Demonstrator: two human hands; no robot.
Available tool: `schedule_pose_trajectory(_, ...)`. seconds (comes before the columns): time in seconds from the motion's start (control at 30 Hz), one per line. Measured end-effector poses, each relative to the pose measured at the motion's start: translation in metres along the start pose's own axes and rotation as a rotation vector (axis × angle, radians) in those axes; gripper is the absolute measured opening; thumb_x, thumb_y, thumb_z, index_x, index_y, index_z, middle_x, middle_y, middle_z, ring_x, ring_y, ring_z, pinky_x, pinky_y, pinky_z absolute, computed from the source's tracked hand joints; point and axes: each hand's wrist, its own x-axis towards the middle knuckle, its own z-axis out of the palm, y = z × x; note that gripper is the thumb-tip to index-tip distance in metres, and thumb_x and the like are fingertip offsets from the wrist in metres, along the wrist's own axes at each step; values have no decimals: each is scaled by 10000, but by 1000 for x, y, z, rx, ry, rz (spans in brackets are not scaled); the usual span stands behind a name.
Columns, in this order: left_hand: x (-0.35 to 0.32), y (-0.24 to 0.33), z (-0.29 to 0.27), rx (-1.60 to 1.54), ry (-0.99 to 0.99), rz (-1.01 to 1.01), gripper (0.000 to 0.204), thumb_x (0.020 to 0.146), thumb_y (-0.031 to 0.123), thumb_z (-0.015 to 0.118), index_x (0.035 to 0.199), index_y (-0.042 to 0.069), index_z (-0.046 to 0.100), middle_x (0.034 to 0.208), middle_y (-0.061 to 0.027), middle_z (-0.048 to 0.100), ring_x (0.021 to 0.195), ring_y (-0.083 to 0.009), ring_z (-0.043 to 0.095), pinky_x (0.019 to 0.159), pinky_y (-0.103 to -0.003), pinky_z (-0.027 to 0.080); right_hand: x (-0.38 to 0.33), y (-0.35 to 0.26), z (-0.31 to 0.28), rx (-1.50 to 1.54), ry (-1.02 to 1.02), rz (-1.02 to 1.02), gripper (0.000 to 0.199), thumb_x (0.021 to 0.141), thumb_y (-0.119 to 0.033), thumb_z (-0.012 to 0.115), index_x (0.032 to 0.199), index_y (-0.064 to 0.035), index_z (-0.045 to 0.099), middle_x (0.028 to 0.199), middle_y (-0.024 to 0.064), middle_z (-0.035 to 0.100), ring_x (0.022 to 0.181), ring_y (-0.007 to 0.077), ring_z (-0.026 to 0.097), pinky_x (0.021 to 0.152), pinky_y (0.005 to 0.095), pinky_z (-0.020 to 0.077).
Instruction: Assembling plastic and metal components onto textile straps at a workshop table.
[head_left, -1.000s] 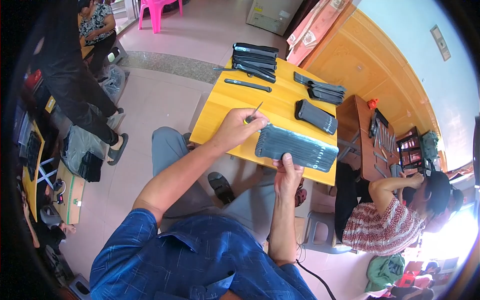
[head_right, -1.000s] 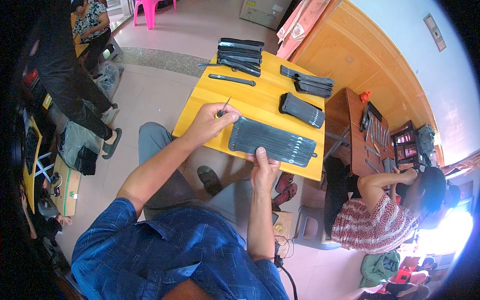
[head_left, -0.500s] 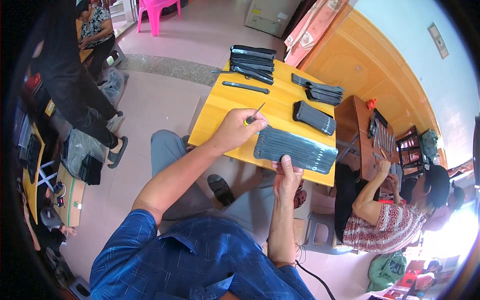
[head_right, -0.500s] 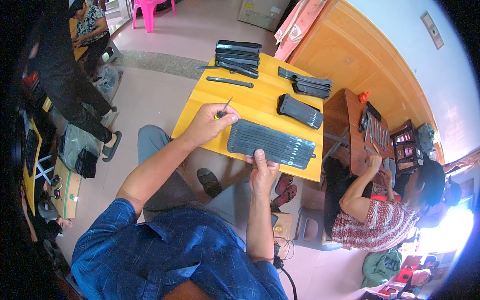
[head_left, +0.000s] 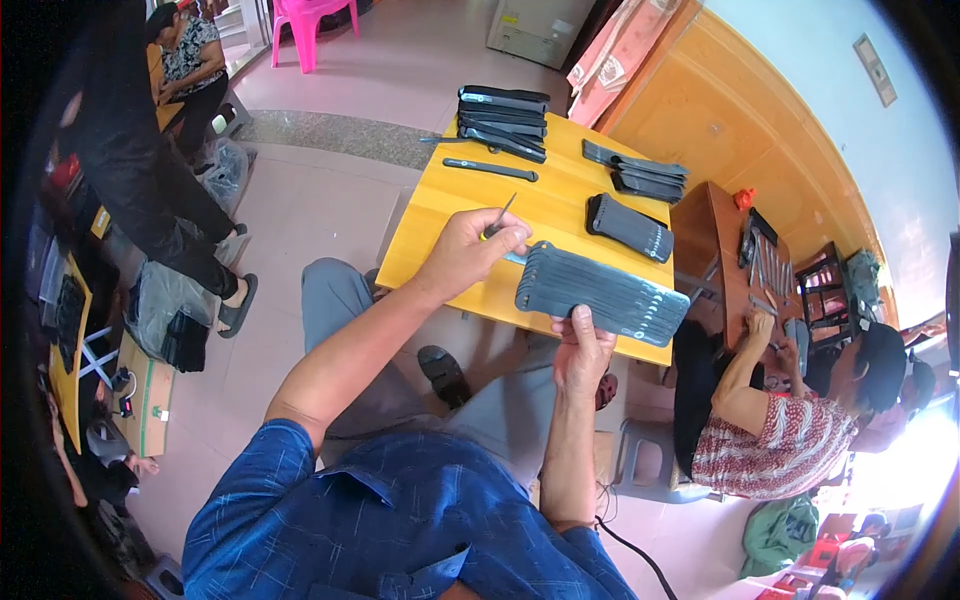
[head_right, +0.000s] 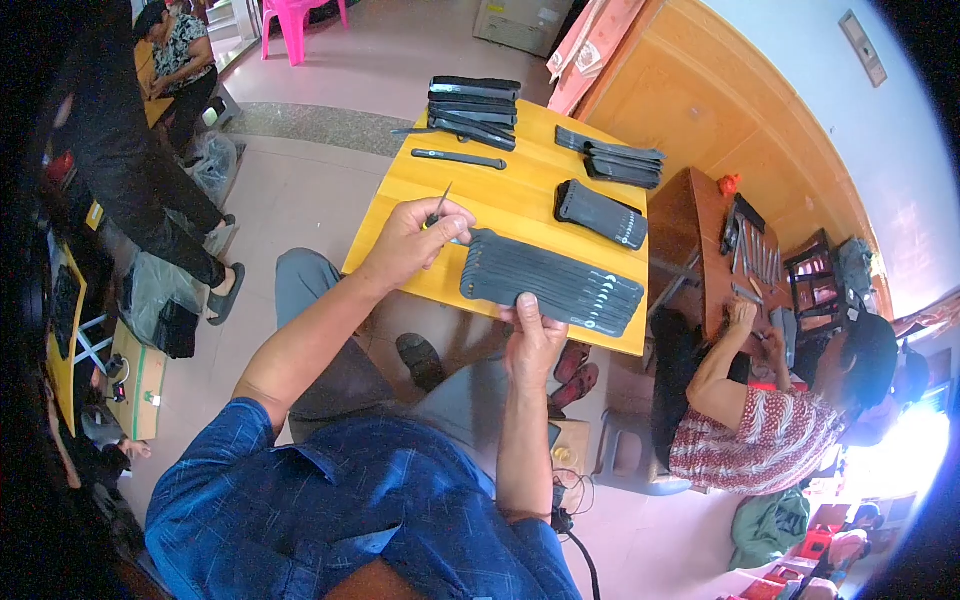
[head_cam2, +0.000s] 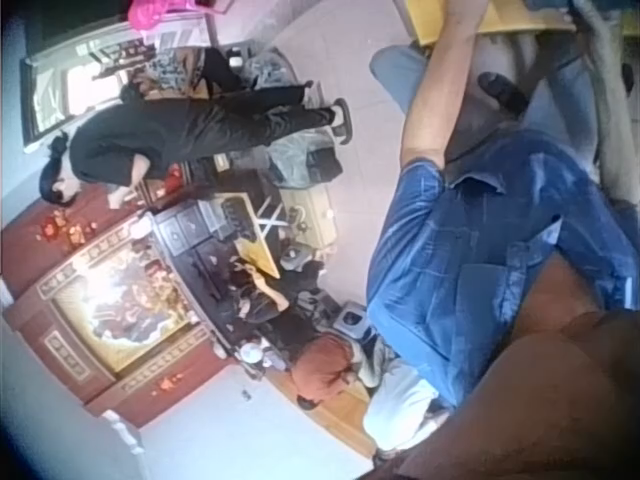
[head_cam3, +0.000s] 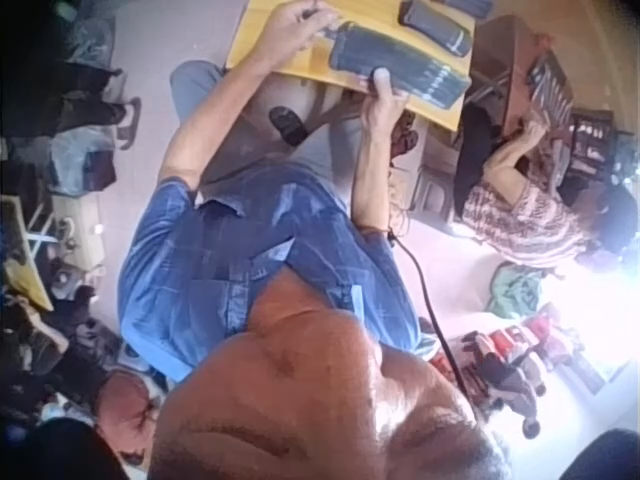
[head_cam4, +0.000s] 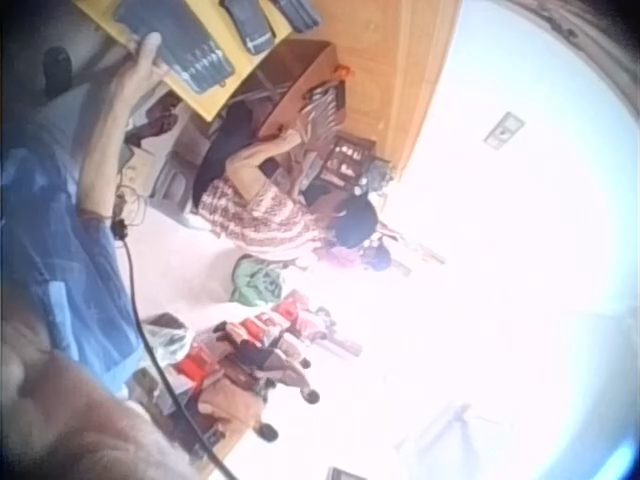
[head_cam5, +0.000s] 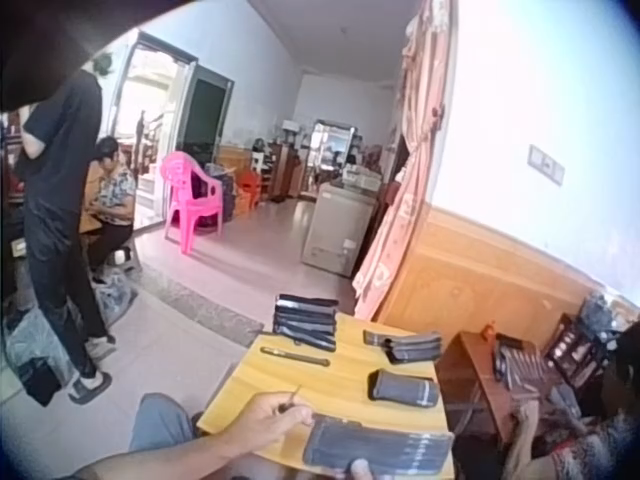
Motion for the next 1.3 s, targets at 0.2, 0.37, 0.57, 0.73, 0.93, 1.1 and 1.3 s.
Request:
schedule_pose_trajectory(0.2,-5,-14,-10,-1,-6,-89,231,998,249,653,1045,42,745,871,5,715,601,-26,523,519,-210,414,3,-8,4,41,-12,-27,267,978,-102,703,1228,-46,628,1044,71,707,813,158,673,673,283,561)
schedule_pose_trajectory(0.37,-19,-35,-24,3,4,-149,233,996,252,665,1054,36,729,864,2,712,513,-12,431,454,-202,339,5,-8,-5,41,23,-42,249,975,-106,709,1207,-48,640,1032,70,711,805,159,674,675,293,563)
schedule_pose_trajectory(0.57,-34,-83,-43,186,-146,-360,243,963,292,677,981,54,726,786,15,688,531,-42,475,473,-227,374,5,-11,-1,42,52,-56,230,987,-110,690,1200,-35,642,969,83,721,772,173,687,651,284,566)
schedule_pose_trajectory(0.73,-36,-104,-53,167,-148,-421,256,962,309,681,974,55,712,800,5,694,492,-38,458,445,-214,363,5,-12,1,39,59,-65,225,987,-116,695,1192,-37,648,968,86,726,763,175,693,645,286,568)
schedule_pose_trajectory(0.93,-34,-121,-60,156,-130,-488,263,967,309,679,998,49,707,798,-7,690,480,-48,447,430,-223,342,6,-13,2,31,65,-67,242,976,-131,717,1191,-37,653,961,81,725,766,170,693,649,285,567)
schedule_pose_trajectory(1.1,-34,-122,-60,117,-135,-491,253,953,284,678,1028,44,697,795,-20,686,474,-57,446,415,-231,331,8,-13,2,34,58,-75,247,974,-133,721,1192,-40,651,954,73,721,769,166,688,658,279,561)
schedule_pose_trajectory(1.3,-35,-122,-60,122,-134,-490,251,952,283,679,1029,45,700,799,-20,685,474,-57,441,418,-231,334,11,-12,4,38,101,-33,219,985,-127,705,1180,-46,648,953,69,722,769,155,692,656,268,565)
